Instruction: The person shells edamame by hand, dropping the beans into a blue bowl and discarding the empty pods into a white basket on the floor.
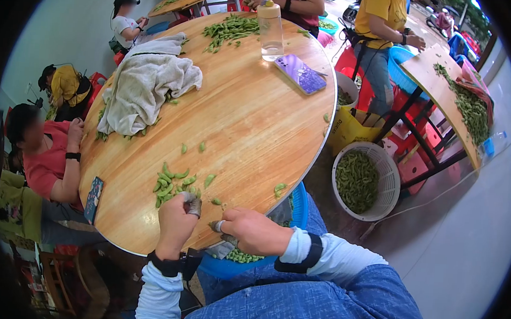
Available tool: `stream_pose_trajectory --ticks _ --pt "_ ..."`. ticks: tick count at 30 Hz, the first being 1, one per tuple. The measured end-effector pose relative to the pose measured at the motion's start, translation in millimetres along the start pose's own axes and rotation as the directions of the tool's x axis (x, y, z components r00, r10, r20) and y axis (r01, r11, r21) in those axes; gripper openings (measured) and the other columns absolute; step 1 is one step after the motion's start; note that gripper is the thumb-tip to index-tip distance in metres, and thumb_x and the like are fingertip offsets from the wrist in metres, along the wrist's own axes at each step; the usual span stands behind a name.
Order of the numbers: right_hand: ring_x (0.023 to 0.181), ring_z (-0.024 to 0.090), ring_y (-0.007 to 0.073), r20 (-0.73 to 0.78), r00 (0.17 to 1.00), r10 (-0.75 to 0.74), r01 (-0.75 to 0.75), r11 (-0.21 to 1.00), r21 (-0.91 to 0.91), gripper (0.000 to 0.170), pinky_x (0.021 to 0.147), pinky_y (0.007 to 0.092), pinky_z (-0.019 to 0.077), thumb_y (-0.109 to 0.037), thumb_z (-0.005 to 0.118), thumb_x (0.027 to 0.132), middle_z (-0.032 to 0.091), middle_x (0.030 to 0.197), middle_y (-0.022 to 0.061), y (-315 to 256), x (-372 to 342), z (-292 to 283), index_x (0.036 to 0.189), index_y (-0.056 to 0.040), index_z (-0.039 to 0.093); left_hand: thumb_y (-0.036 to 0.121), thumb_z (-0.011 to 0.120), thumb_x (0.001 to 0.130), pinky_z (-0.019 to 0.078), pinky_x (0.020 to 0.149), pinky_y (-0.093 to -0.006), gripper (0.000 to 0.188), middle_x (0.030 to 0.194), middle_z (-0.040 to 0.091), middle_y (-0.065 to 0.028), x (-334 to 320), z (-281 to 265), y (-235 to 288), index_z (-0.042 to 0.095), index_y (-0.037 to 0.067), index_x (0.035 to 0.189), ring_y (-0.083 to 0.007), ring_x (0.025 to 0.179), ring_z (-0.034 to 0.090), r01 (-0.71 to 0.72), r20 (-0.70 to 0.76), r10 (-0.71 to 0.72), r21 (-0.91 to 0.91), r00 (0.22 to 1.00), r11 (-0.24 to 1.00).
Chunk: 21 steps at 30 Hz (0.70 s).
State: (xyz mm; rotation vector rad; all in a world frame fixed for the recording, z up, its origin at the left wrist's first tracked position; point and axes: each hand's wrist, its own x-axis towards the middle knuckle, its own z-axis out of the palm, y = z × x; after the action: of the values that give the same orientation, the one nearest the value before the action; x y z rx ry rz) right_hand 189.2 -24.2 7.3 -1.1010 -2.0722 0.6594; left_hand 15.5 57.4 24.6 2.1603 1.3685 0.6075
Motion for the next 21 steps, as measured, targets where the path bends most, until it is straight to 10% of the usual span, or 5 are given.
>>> stream_pose_trajectory --ticks 2,4,7,21 --pt "0.074 0.054 0.0338 -0.058 0.99 0.131 -0.118 0.975 0.186 0.019 0.066 0.0362 0.0445 -0.005 0.06 0.074 0.055 0.08 0.0159 -3 2 -2 0.092 -0.0024 0.059 0.005 0.063 0.072 0.0443 0.049 -0.0279 0.008 0.063 0.059 -0.0097 -6 -6 -4 0.058 0.0 0.075 -0.0156 0.055 0.056 0.214 0.128 -0.174 -0.45 0.976 0.867" --pt "0.078 0.058 0.0271 -0.065 0.972 0.224 -0.186 0.914 0.361 0.021 0.07 0.0316 0.0451 -0.007 0.057 0.079 0.059 0.086 0.0149 1 6 -6 0.099 0.0007 0.056 0.003 0.063 0.075 0.0432 0.049 -0.0224 0.007 0.065 0.06 -0.0077 -14 -13 -5 0.059 0.0 0.08 -0.0109 0.055 0.055 0.443 0.369 -0.246 -0.782 0.896 0.439" --pt "0.084 0.058 0.017 -0.021 0.921 0.389 -0.276 0.688 0.672 0.023 0.073 0.0277 0.0449 -0.011 0.055 0.084 0.061 0.092 0.0113 -1 11 -9 0.102 0.0036 0.053 0.002 0.059 0.078 0.0424 0.049 -0.0193 0.007 0.068 0.06 -0.0075 -25 -13 3 0.058 0.0 0.085 -0.0104 0.055 0.055 0.535 0.508 -0.171 -0.818 0.844 0.213" --pt "0.081 0.051 0.0071 0.143 0.894 0.424 -0.348 0.458 0.818 0.014 0.075 0.023 0.0417 -0.01 0.053 0.086 0.058 0.085 0.0007 -13 11 -17 0.093 0.0019 0.057 0.004 0.061 0.076 0.0369 0.046 -0.0174 0.009 0.07 0.058 -0.0058 -33 -10 10 0.058 0.0 0.083 -0.0094 0.057 0.052 0.53 0.508 -0.154 -0.807 0.848 0.261"
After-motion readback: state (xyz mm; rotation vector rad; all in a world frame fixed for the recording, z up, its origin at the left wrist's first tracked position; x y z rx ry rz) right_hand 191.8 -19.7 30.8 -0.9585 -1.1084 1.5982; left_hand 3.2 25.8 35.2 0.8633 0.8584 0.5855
